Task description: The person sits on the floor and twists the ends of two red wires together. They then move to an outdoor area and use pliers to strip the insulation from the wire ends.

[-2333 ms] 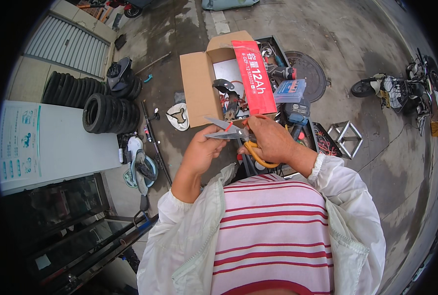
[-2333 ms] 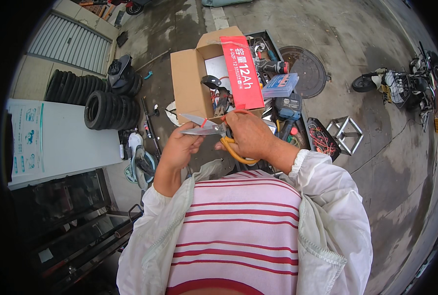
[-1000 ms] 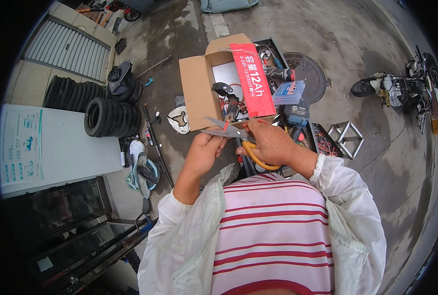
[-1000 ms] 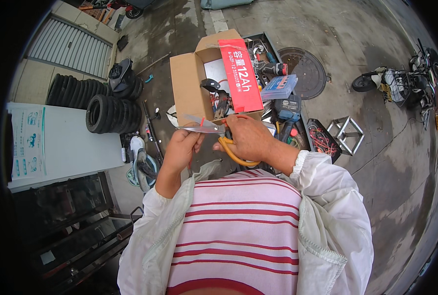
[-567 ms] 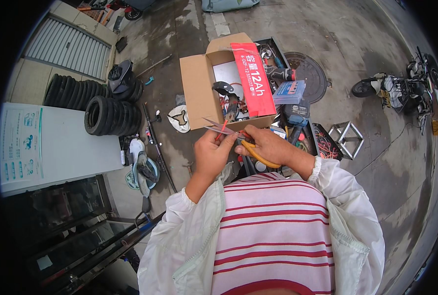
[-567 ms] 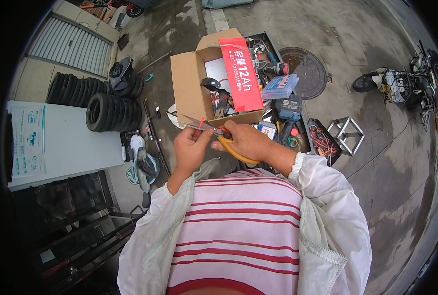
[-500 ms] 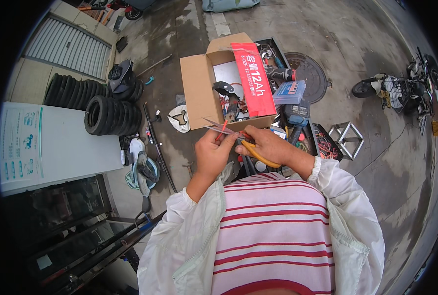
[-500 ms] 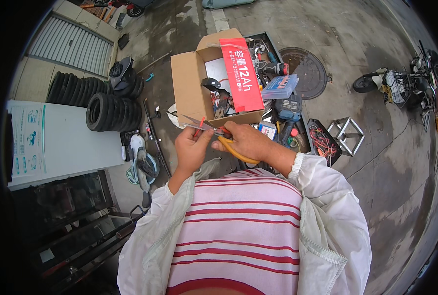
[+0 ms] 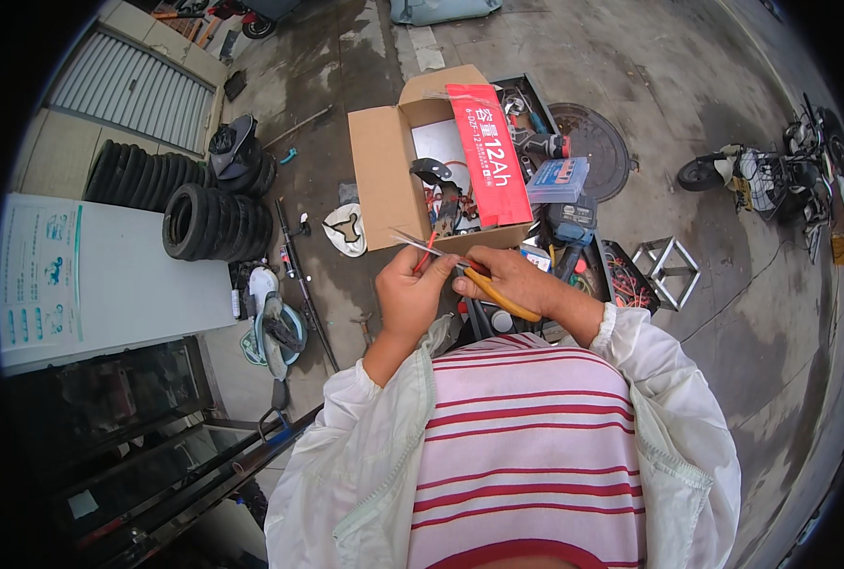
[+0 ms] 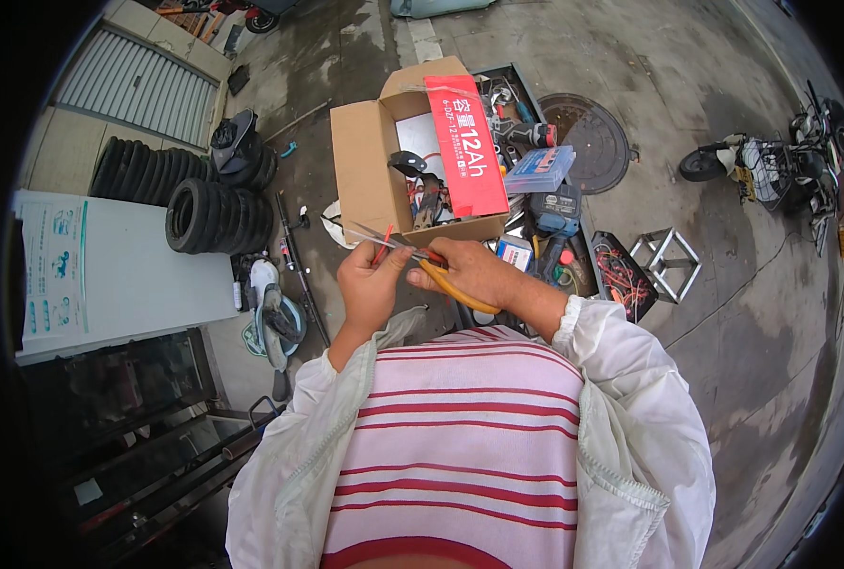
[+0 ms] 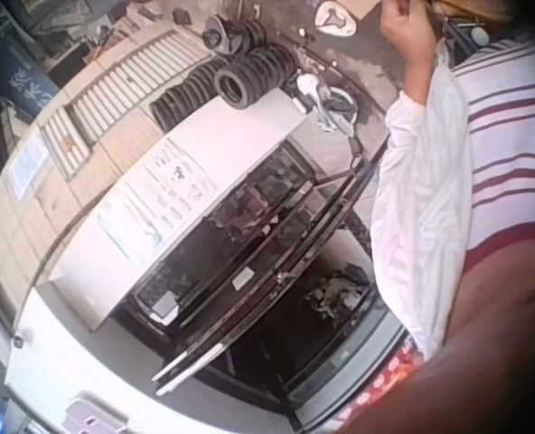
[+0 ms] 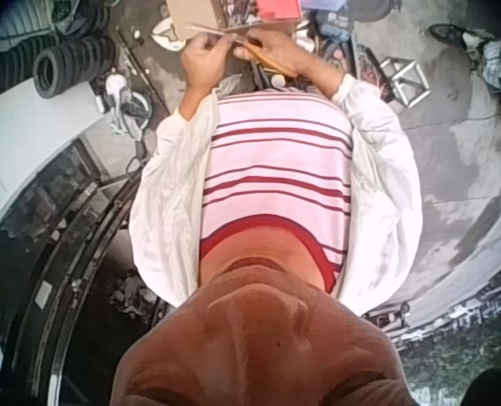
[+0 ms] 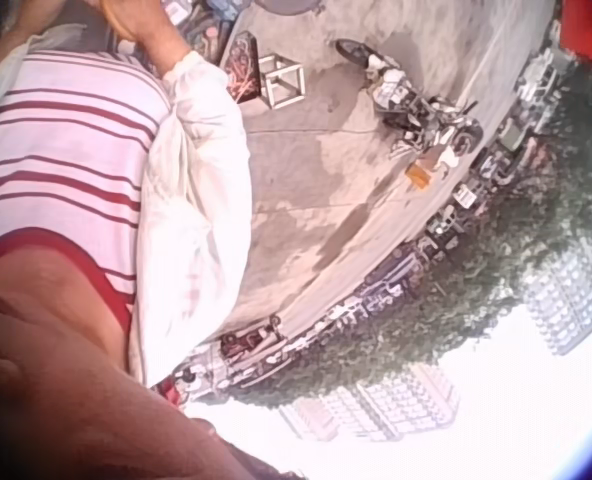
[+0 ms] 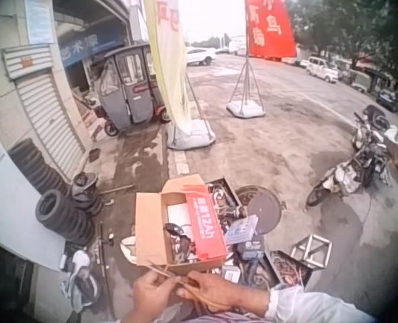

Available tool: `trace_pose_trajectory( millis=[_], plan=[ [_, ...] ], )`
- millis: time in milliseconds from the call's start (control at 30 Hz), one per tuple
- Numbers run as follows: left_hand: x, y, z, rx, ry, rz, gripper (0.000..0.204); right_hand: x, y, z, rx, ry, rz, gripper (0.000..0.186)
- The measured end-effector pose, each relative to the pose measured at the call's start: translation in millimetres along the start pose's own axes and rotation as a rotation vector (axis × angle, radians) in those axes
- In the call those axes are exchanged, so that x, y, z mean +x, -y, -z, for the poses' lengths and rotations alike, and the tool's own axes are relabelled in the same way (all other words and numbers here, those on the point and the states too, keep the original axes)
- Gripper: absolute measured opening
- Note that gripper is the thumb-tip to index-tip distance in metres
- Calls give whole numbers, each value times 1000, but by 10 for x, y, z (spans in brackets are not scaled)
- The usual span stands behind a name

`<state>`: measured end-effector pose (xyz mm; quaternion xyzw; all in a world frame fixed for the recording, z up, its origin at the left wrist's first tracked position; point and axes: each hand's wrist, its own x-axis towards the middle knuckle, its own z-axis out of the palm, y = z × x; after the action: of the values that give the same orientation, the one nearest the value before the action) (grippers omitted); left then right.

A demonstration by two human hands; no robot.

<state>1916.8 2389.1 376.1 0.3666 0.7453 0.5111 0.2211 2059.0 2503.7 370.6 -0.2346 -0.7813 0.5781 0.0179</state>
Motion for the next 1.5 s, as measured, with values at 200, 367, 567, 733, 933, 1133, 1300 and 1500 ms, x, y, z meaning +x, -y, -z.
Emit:
trace_pose_trajectory(
  millis=[200,367,567,733,933,1133,1300,1500],
  plan=[
    [3,11,-7,2,-20,5,35,11,-19,-36,8,-25,1,60],
    [18,56,-24,-35,-37,22,35,15,-20,-81,4,-74,-1,60],
    [26,83,-39,-58,-64,48,37,15,4,-104,6,-78,-60,63],
    [33,149,-66,-138,-81,62,37,14,52,-150,39,-112,-81,63],
    [1,108,-64,-195,-85,109,26,32,22,-263,81,-167,-81,56],
    [56,222,-42,-200,-49,79,29,112,-8,-325,177,-142,-83,64],
    [138,61,122,-230,86,-21,20,130,72,-48,34,-24,-117,63],
    [156,89,251,-536,252,270,16,102,118,65,-141,-86,44,63]
  ],
)
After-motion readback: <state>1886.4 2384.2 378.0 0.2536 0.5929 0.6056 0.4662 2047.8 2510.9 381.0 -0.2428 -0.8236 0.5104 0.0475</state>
